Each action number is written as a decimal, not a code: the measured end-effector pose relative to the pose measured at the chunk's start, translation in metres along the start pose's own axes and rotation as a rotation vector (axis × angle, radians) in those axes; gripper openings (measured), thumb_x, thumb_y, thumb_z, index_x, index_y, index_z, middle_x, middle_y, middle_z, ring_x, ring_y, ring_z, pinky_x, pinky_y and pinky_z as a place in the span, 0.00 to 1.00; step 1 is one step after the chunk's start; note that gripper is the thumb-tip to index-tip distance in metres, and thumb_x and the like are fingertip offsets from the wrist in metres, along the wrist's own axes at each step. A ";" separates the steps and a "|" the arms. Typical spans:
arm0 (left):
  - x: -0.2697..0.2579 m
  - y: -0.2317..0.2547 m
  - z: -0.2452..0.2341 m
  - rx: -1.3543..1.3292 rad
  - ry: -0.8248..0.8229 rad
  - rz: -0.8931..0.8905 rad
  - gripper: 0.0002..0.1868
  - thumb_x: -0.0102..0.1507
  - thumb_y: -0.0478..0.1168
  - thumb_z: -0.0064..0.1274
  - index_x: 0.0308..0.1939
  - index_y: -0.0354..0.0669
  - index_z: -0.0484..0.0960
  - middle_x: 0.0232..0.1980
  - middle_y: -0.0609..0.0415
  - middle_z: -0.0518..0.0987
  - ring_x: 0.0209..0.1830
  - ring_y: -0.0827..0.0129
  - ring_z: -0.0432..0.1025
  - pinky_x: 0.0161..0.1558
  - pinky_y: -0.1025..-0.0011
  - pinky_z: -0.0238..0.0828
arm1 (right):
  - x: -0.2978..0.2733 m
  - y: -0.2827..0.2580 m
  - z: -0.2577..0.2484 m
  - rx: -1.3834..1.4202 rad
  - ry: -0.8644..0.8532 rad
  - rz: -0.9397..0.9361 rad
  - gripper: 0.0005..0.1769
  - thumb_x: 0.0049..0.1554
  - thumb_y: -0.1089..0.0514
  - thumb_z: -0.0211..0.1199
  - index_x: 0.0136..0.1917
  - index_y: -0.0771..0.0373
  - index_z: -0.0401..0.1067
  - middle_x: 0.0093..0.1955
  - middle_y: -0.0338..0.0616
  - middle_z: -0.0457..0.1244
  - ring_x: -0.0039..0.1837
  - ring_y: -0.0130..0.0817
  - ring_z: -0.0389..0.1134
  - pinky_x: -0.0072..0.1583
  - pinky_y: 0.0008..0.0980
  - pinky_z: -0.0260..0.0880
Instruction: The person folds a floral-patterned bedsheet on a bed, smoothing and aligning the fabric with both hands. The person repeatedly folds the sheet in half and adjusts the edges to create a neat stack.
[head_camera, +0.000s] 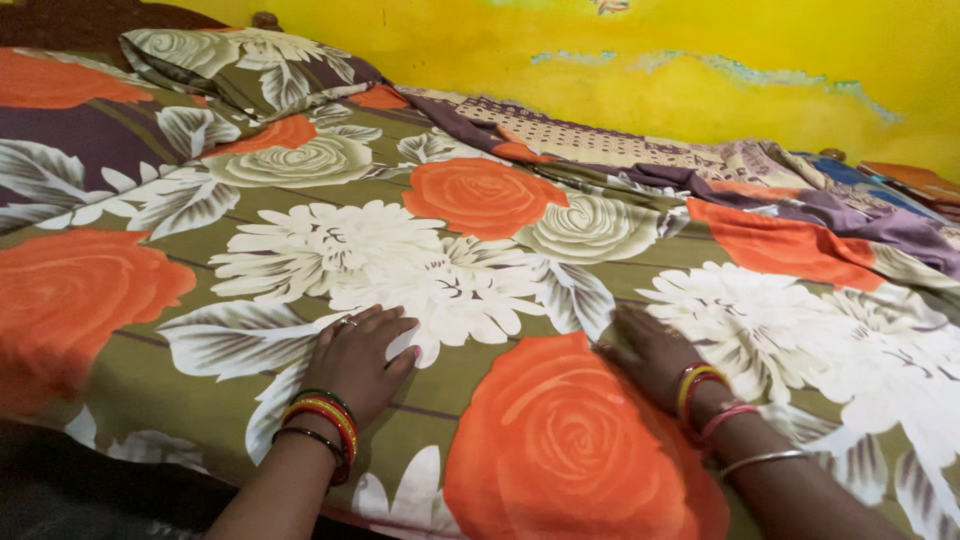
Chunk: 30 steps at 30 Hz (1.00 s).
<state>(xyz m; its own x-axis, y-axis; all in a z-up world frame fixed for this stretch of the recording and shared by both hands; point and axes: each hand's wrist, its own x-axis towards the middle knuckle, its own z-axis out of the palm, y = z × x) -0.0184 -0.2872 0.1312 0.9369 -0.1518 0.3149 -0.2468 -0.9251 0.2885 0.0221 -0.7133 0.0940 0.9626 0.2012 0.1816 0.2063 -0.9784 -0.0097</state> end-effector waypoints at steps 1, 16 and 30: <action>-0.001 -0.001 0.000 -0.003 -0.004 0.004 0.24 0.64 0.57 0.47 0.64 0.65 0.76 0.74 0.66 0.68 0.76 0.69 0.56 0.74 0.56 0.46 | -0.004 0.025 0.005 -0.169 -0.004 -0.062 0.32 0.62 0.32 0.46 0.75 0.43 0.61 0.85 0.46 0.45 0.84 0.44 0.43 0.79 0.41 0.47; -0.001 0.002 -0.001 -0.020 -0.033 -0.042 0.24 0.64 0.57 0.49 0.64 0.64 0.75 0.75 0.67 0.66 0.78 0.72 0.54 0.75 0.57 0.43 | -0.024 -0.071 -0.037 0.471 -0.085 0.220 0.43 0.58 0.33 0.52 0.80 0.55 0.53 0.78 0.53 0.55 0.80 0.47 0.53 0.75 0.42 0.56; 0.001 -0.012 0.004 -0.104 0.057 0.055 0.20 0.64 0.54 0.50 0.57 0.60 0.83 0.69 0.66 0.74 0.74 0.69 0.62 0.72 0.58 0.53 | -0.045 0.096 -0.029 -0.598 -0.216 0.086 0.30 0.64 0.54 0.48 0.77 0.29 0.56 0.85 0.49 0.40 0.85 0.47 0.41 0.79 0.39 0.46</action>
<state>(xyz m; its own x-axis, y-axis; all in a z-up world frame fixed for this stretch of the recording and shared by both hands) -0.0134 -0.2779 0.1241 0.9064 -0.1787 0.3828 -0.3248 -0.8743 0.3608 -0.0065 -0.8174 0.1131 0.9979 0.0646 0.0019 0.0531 -0.8359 0.5464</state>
